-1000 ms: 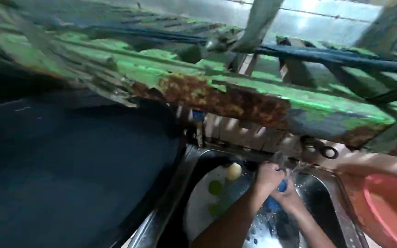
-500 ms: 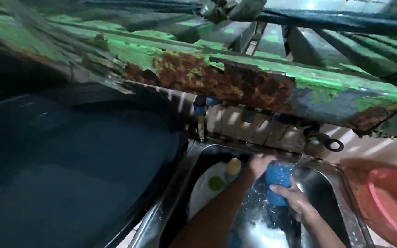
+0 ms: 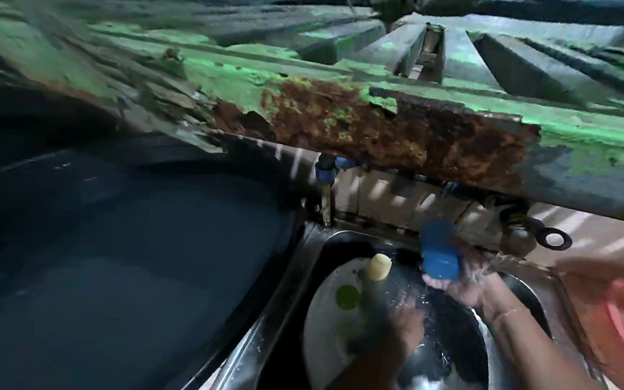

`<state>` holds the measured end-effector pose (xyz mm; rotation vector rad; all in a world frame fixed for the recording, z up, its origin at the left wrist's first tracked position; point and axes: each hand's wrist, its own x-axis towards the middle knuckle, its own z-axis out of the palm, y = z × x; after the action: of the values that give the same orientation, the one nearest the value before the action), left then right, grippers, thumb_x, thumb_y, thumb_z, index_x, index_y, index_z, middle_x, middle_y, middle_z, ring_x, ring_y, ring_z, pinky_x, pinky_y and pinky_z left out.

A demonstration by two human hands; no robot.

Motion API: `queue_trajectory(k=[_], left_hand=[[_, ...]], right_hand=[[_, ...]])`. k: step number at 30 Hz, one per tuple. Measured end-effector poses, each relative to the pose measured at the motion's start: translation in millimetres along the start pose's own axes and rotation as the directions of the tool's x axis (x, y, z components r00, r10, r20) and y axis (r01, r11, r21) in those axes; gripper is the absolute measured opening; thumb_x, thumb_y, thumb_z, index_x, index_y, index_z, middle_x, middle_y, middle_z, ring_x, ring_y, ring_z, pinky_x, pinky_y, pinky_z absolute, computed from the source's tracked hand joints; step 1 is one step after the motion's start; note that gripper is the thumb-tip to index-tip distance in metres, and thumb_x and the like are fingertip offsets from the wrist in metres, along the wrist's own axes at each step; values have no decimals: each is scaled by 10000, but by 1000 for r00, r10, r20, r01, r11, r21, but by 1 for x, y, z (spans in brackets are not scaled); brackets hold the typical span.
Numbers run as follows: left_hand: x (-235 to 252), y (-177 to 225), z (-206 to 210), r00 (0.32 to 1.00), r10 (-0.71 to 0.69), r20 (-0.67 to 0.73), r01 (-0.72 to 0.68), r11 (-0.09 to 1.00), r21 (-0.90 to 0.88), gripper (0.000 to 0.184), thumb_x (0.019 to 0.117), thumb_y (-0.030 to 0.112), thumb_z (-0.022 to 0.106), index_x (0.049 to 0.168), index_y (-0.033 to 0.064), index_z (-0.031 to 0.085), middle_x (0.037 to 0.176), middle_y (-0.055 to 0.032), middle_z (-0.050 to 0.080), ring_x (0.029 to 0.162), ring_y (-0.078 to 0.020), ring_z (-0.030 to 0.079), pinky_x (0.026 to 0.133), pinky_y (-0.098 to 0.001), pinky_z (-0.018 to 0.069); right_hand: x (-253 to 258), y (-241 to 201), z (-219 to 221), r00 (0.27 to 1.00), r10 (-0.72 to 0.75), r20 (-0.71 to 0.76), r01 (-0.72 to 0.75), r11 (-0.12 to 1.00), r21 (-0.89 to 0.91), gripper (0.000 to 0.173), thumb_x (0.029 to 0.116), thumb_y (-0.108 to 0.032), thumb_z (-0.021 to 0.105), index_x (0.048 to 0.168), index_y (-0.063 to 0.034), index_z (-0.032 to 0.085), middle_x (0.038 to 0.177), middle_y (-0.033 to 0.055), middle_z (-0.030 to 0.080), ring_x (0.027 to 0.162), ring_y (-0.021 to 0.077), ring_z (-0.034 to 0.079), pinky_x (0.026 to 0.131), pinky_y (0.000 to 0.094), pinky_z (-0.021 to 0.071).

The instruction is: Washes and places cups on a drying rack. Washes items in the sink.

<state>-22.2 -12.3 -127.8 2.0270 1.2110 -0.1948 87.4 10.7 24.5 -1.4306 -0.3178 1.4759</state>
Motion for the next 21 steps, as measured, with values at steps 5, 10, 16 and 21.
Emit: queue_trajectory(k=[5,10,16,21], left_hand=[[11,-24,-28,985,153,83,-151,988,-22,517,1005,54,531,1499,207,547,1671,-104,315,1560,-334,232,1244,-561,237],[-30,-55,-53,974,226,-13,-226,974,-11,321,1049,111,513,1314,44,681,1358,-186,639,1312,-351,572,1123,-514,429],[-113,-87,-48,930,223,292,-273,951,145,465,958,286,721,1330,17,648,1372,-243,605,1337,-435,518,1177,-638,304],[-138,-87,-7,945,139,296,-216,945,245,419,1008,139,592,1381,-50,577,1485,-281,507,1463,-475,359,1259,-619,124]], right_hand=[[-21,-21,10,983,-149,106,181,714,-677,419,1024,-306,630,1361,-64,571,1050,123,669,759,167,624,638,321,536],[-43,-10,-23,984,-174,-30,147,901,-407,310,1112,-266,373,1276,-78,557,988,73,638,760,163,640,616,335,552],[-28,14,-48,998,-3,59,19,962,-272,418,1102,-369,418,1450,-137,429,1142,165,632,909,313,691,717,468,606],[-19,-2,-15,989,-121,83,127,990,-68,310,1092,-308,427,1294,-99,534,1090,120,650,886,252,690,700,397,606]])
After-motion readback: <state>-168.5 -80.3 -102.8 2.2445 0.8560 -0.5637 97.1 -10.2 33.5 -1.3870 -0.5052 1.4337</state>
